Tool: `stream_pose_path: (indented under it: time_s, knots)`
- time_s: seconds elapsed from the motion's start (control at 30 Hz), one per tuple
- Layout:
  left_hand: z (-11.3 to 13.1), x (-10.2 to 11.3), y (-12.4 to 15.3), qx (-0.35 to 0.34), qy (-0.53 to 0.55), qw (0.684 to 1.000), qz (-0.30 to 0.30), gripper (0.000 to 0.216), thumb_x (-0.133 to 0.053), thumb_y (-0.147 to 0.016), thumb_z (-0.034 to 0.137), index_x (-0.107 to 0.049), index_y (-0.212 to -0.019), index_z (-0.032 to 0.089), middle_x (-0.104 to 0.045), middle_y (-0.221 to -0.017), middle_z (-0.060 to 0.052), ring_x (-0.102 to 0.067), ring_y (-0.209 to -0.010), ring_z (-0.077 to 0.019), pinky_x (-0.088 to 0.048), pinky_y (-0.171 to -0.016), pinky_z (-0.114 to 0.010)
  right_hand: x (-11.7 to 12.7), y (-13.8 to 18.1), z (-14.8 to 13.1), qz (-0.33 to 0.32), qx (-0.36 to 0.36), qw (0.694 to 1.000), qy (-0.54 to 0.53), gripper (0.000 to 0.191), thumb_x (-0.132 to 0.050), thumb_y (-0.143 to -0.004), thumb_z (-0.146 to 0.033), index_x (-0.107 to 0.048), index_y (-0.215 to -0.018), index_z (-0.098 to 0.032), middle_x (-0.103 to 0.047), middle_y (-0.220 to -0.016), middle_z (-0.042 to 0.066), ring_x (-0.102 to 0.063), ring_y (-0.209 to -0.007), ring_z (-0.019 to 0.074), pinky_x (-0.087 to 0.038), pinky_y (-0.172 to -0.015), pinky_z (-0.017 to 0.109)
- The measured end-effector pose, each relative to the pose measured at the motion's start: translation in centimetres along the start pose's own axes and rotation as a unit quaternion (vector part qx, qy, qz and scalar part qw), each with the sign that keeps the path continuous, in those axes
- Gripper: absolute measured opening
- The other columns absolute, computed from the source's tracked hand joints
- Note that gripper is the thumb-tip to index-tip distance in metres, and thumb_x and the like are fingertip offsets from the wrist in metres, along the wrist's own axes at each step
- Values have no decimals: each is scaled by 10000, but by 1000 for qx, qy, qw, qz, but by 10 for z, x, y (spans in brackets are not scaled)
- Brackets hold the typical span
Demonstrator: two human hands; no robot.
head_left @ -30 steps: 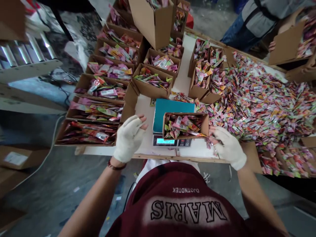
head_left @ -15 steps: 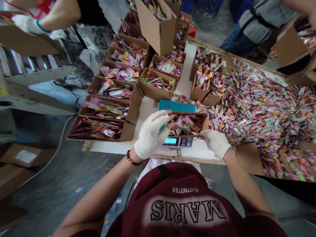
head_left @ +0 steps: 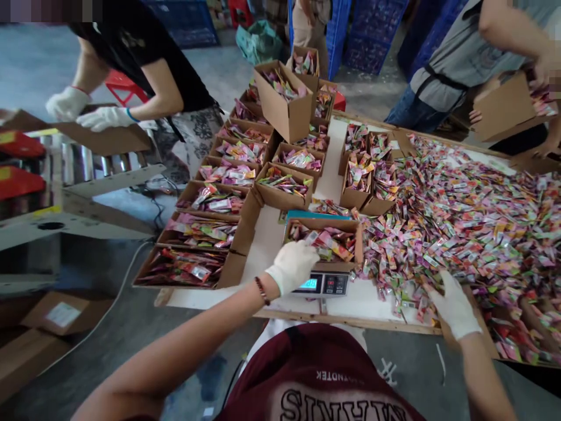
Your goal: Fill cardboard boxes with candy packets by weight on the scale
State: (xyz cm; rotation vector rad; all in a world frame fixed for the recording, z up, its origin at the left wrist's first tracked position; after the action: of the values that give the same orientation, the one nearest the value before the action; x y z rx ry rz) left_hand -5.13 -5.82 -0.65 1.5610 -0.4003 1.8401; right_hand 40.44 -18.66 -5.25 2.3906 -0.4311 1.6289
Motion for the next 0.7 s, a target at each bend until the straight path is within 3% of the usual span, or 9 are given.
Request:
stream_pose_path:
  time_s: [0.07,0.13,0.23,0.3,0.4,0.5,0.6,0.7]
  knots:
    - [-31,24,9,9,-26,999,38,165,-608,-873,168,-769,-907,167,-754,-928,-114,-681,-885,-261,-525,-775,-381,1,14,55,26,-100,990,93,791,-559,-800,-661,-544,-1428,-181,-557,-1432,290,-542,-1360,516,-510,-1000,700]
    - [-65,51,14,16,-69,993,97,144,-631,-872,223,-763,-895,172,-756,-912,-101,-674,-848,-254,-535,-770,-377,8,30,99,36,-221,964,143,851,-554,-741,-689,-539,-1416,-171,-533,-1410,345,-552,-1315,578,-514,-910,751]
    - [-124,86,5,53,-149,971,176,166,-649,-872,283,-757,-866,157,-749,-871,-79,-662,-802,-230,-556,-766,-357,14,48,124,2,-309,941,139,734,-575,-647,-627,-614,-1284,-266,-666,-1172,271,-696,-1052,566,-536,-716,735]
    - [-165,103,-12,127,-181,950,222,354,-574,-949,405,-739,-846,110,-725,-835,-84,-669,-846,-222,-570,-794,-350,16,49,113,-2,-292,948,125,588,-559,-619,-542,-667,-1163,-345,-702,-941,178,-734,-808,519,-526,-588,679]
    - [-225,113,-45,251,-115,946,170,676,-408,-997,653,-738,-880,74,-705,-875,-92,-693,-1018,-296,-573,-895,-502,20,39,81,26,-233,966,111,456,-534,-583,-426,-717,-1000,-463,-644,-710,107,-692,-584,427,-492,-485,550]
    - [-266,116,-66,297,-74,942,138,843,-347,-941,802,-724,-896,50,-695,-849,-87,-693,-1082,-337,-549,-920,-585,29,28,61,42,-197,973,111,390,-526,-579,-393,-736,-886,-514,-596,-617,94,-663,-532,378,-447,-452,478]
    - [-285,116,-69,312,-60,942,108,939,-397,-851,889,-719,-1049,29,-736,-995,-159,-650,-1167,-397,-508,-946,-662,46,28,53,61,-162,977,121,343,-508,-652,-427,-763,-880,-454,-625,-629,96,-677,-569,368,-461,-479,465]
    - [-281,112,-61,310,-37,944,102,967,-476,-824,854,-647,-1270,14,-655,-1339,-250,-504,-1339,-423,-376,-1091,-707,60,36,30,72,-113,983,123,376,-533,-750,-472,-771,-988,-304,-739,-850,125,-730,-778,350,-556,-662,457]
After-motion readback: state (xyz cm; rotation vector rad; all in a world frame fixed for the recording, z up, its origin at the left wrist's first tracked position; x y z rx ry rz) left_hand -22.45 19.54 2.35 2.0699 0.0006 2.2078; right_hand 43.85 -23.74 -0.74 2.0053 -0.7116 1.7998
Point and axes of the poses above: each hand's wrist, its own y-axis away from the middle knuckle, its own x-axis out of the back of the hand, z = x × y, the point moved 2 cm from there along -y, towards the middle knuckle
